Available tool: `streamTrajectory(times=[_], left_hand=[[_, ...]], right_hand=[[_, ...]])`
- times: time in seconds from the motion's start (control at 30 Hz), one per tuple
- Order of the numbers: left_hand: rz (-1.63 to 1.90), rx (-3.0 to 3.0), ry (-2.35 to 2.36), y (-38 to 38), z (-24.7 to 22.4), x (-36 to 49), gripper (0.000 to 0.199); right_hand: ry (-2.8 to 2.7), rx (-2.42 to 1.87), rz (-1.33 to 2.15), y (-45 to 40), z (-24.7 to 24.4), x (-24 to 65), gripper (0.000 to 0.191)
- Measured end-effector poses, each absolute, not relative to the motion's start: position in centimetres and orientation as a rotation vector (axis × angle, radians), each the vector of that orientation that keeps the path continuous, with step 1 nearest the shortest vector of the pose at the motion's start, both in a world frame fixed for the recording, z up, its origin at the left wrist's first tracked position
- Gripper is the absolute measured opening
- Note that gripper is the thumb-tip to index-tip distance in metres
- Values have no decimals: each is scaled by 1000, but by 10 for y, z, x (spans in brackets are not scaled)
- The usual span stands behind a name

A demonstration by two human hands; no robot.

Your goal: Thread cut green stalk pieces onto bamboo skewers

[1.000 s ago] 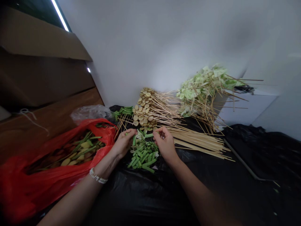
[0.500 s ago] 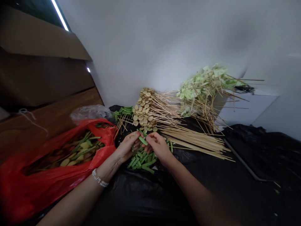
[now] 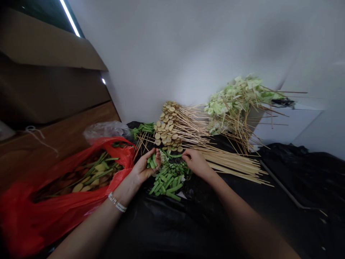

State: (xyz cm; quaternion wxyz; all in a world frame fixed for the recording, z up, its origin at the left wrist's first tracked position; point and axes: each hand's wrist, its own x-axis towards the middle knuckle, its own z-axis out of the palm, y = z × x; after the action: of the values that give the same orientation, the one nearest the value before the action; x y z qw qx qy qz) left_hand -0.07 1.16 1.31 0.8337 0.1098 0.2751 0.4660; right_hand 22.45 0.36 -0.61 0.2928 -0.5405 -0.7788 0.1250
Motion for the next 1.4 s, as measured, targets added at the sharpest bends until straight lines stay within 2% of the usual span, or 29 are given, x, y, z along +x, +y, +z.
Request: streamTrajectory(times=[0.13, 0.37, 0.57, 0.7, 0.83, 1.07, 1.27, 1.4], left_hand=[[993, 309, 524, 12, 11, -2, 6], [1045, 553, 552, 11, 6, -1, 30], [1037, 762, 660, 11, 1, 1, 31], [1139, 901, 828, 11, -5, 5, 38], [1188, 1021, 916, 10, -8, 8, 51], [1185, 1082, 898, 9, -7, 7, 40], [1121, 1245, 993, 5, -7, 10, 40], [1072, 1254, 954, 4, -7, 10, 37]], right_hand=[[-2227, -1489, 224, 19, -6, 208, 19], [-2311, -1592, 35, 38, -20, 171, 12], [-2151, -1568, 13, 31, -16, 184, 18], [-1986, -1494, 135, 19, -17, 196, 21], [-1743, -1145, 675, 7, -17, 195, 17], [-1584, -938, 1071, -3, -8, 185, 19], [-1659, -953, 1087, -4, -9, 185, 21], [-1856, -1055, 730, -3, -10, 189, 17]])
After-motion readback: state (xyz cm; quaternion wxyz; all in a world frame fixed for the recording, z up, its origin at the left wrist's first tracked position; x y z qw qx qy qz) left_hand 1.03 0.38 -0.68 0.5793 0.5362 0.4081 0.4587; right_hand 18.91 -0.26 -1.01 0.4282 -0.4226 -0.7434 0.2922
